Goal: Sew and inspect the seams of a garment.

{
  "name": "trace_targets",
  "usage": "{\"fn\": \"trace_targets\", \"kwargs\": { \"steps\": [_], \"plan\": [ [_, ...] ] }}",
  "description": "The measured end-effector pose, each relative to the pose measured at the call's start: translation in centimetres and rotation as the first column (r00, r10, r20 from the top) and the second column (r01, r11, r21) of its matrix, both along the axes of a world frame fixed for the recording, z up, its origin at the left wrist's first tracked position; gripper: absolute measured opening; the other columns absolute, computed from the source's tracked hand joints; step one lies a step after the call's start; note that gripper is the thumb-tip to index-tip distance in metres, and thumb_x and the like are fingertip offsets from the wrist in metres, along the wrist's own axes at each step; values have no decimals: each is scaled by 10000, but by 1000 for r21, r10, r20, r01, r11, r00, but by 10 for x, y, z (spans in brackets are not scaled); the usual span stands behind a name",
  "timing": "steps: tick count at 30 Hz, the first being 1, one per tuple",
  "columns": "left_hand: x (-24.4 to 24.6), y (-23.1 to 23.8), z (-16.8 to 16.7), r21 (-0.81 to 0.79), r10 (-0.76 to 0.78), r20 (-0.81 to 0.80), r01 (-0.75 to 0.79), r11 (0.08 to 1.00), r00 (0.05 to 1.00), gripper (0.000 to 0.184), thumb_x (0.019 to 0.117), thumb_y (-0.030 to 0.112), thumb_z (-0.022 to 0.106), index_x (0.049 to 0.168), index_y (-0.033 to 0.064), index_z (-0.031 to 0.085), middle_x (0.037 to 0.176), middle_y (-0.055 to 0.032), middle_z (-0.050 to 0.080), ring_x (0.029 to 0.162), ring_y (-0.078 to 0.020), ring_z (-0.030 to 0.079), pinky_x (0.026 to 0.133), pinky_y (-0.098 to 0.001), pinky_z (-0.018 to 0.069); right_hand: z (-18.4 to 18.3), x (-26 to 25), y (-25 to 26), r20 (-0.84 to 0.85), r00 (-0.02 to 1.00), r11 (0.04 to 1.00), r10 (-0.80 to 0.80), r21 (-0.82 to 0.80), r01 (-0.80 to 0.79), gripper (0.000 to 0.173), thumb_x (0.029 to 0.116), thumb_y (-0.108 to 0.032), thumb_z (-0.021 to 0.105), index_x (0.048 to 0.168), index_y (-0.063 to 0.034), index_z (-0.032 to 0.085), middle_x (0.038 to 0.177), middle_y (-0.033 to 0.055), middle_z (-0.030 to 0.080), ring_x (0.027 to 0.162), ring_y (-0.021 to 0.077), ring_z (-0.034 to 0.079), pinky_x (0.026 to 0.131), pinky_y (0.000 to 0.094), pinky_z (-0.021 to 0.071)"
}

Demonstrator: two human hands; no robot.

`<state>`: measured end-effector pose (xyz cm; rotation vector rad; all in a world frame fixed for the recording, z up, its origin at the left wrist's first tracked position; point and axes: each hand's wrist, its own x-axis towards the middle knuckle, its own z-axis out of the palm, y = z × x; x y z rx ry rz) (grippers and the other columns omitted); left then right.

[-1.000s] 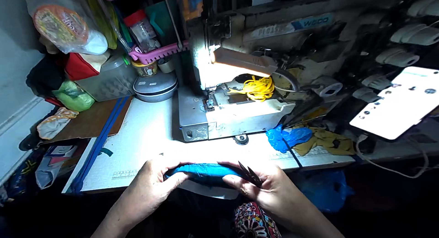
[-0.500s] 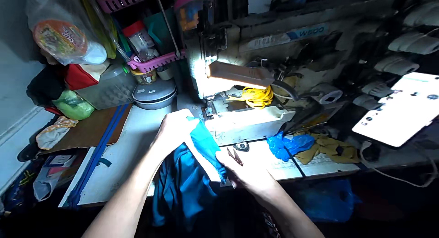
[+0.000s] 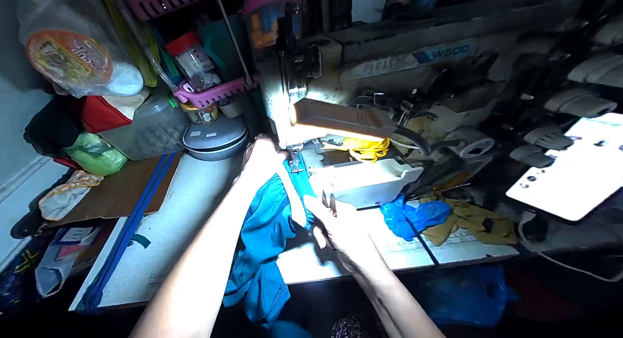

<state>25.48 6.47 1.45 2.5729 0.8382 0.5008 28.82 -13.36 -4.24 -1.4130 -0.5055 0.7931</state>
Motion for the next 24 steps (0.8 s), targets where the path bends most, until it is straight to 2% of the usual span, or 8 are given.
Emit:
{"fn": "trace_targets", "kwargs": {
  "steps": [3, 5, 10, 14, 17, 20, 22, 24],
  "plan": [
    [-26, 1, -18, 175, -141, 352, 83, 981, 925, 240, 945, 193, 706, 1060, -17, 726, 1140, -195, 682, 1138, -343, 627, 1026, -543, 440, -1, 0, -10, 48, 997, 998, 68, 0, -68, 268, 1050, -268, 583, 864, -82, 637, 524, -27, 523, 404, 40, 469, 412, 182, 410],
    [-44, -19, -26, 256, -189, 450, 76, 964, 873, 200, 985, 247, 648, 1050, 86, 746, 1148, -83, 682, 1133, -253, 603, 1013, -494, 422, 1, 1, -14, 107, 990, 996, 88, -6, -87, 283, 1038, -296, 593, 842, -98, 641, 513, -35, 512, 406, 44, 471, 416, 188, 412],
    [-84, -61, -21, 435, -568, 13, 507, 744, 823, 365, 1051, 396, 490, 859, 183, 716, 972, 21, 661, 1044, -189, 585, 913, -464, 384, 18, 13, -18, 342, 930, 988, 135, -115, -101, 303, 1049, -322, 577, 871, -101, 686, 547, -48, 538, 408, 18, 462, 411, 179, 410],
    [-134, -48, -6, 554, -382, -126, 384, 739, 916, 272, 1021, 317, 536, 906, 178, 739, 792, 9, 645, 816, -225, 610, 743, -469, 424, 35, 28, -18, 589, 792, 987, 161, -100, -126, 276, 1072, -281, 524, 923, -148, 715, 757, -63, 669, 525, 28, 521, 476, 201, 423],
    [-171, -50, 7, 571, -132, -36, 129, 811, 991, 291, 1027, 364, 525, 936, 194, 743, 823, 27, 662, 858, -221, 614, 833, -522, 391, 50, 26, -4, 750, 654, 995, 96, -52, -86, 215, 1055, -216, 568, 985, -137, 755, 819, -23, 671, 629, 69, 581, 555, 259, 476],
    [-206, -63, 27, 724, -133, 39, 63, 686, 990, 303, 1006, 399, 548, 885, 202, 745, 873, 29, 684, 930, -217, 621, 876, -522, 388, 54, 22, 21, 865, 488, 976, 115, -6, -218, 182, 1007, -117, 617, 1135, -96, 744, 1078, 61, 694, 949, 147, 669, 842, 344, 561],
    [-235, -72, 51, 816, -154, 4, 86, 571, 988, 319, 1012, 418, 548, 841, 201, 707, 889, -11, 668, 947, -242, 606, 957, -523, 353, 57, 15, 26, 859, 463, 940, 218, -58, -336, 154, 994, -173, 640, 1085, -105, 743, 1004, 49, 679, 874, 134, 646, 779, 333, 546],
    [-266, -82, 73, 842, -114, -106, 150, 518, 988, 350, 1039, 459, 503, 885, 192, 669, 894, -50, 659, 943, -280, 593, 975, -533, 331, 62, -1, 8, 768, 508, 866, 389, -118, -486, 122, 991, -204, 647, 991, -105, 718, 891, -3, 636, 738, 49, 592, 660, 227, 508]
  ]
}}
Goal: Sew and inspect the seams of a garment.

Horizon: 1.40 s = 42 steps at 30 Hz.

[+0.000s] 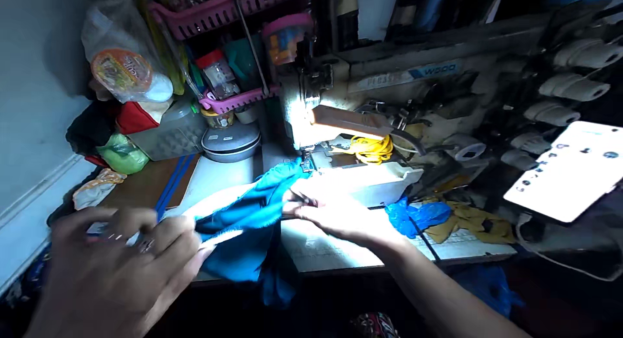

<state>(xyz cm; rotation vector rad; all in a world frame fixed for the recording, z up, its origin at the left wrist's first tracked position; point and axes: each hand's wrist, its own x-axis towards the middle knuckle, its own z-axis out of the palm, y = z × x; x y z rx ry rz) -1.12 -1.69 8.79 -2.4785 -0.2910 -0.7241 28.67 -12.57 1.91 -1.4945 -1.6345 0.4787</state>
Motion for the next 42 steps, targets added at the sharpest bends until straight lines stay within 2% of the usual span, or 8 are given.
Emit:
{"fn": "trace_targets", "kwargs": {
  "steps": [4, 15, 20, 24, 28, 34, 39, 42],
  "plan": [
    [-1, -41, -3, -251, -61, -183, 13, 968, 981, 390, 1011, 525, 555, 1055, 166, 700, 1032, -100, 707, 997, -320, 617, 970, -545, 368, -8, -51, -67, -20, 989, 964, 146, 226, -138, 156, 969, -136, 669, 901, -7, 725, 837, 105, 670, 815, 150, 646, 737, 261, 523],
    [143, 0, -147, -445, -160, 410, 350, 824, 898, 187, 925, 122, 569, 920, 185, 745, 949, 29, 737, 926, -155, 681, 920, -493, 459, -31, -75, -109, -141, 967, 960, -212, 153, 233, 211, 988, -130, 670, 906, 53, 735, 882, 161, 695, 834, 139, 664, 742, 215, 536],
    [109, 4, -124, -569, -291, 46, 265, 779, 956, 360, 706, 182, 711, 1066, 178, 693, 1049, -7, 705, 976, -240, 665, 870, -549, 473, -59, -63, -110, -167, 960, 966, -226, 89, 243, 204, 996, -128, 653, 903, 36, 731, 900, 144, 706, 860, 155, 673, 776, 263, 553],
    [90, 14, -86, -593, -285, -62, 195, 782, 956, 485, 960, 617, 545, 953, 160, 708, 888, 1, 680, 859, -181, 667, 775, -465, 521, -56, -22, -75, -120, 973, 979, -197, 30, 201, 265, 1009, -127, 527, 1167, -70, 733, 1031, 48, 721, 888, 63, 674, 806, 261, 571],
    [65, 17, -64, -414, -215, -13, 191, 890, 976, 332, 951, 469, 553, 803, 201, 682, 760, 55, 643, 753, -118, 636, 763, -416, 500, -30, 6, -37, 48, 992, 985, -120, -117, 125, 316, 1031, -128, 508, 1275, -147, 708, 1175, 35, 698, 1036, 105, 660, 937, 323, 536],
    [41, -1, -50, -162, -258, 73, 267, 950, 963, 296, 1003, 352, 509, 793, 187, 636, 792, 3, 656, 787, -175, 613, 861, -395, 428, -16, -14, -11, 27, 996, 993, 84, 82, -85, 243, 1018, -222, 599, 1212, -151, 726, 1119, -17, 694, 996, 16, 640, 874, 206, 528],
    [4, -8, -30, -160, -265, 174, 293, 943, 948, 341, 1076, 398, 437, 844, 165, 526, 882, -24, 621, 891, -169, 586, 953, -314, 411, -28, 15, -13, 26, 999, 993, 33, 116, -36, 92, 947, -146, 665, 945, -106, 749, 879, -34, 672, 839, 11, 624, 768, 185, 518],
    [-2, -10, -37, -187, -283, 213, 323, 928, 935, 312, 1066, 363, 483, 835, 158, 525, 889, -18, 637, 878, -152, 597, 906, -283, 444, -21, 25, -20, 55, 998, 999, -14, 42, 11, 180, 917, -46, 669, 1055, -117, 761, 1006, -1, 701, 942, 74, 649, 854, 277, 541]
  ]
}}
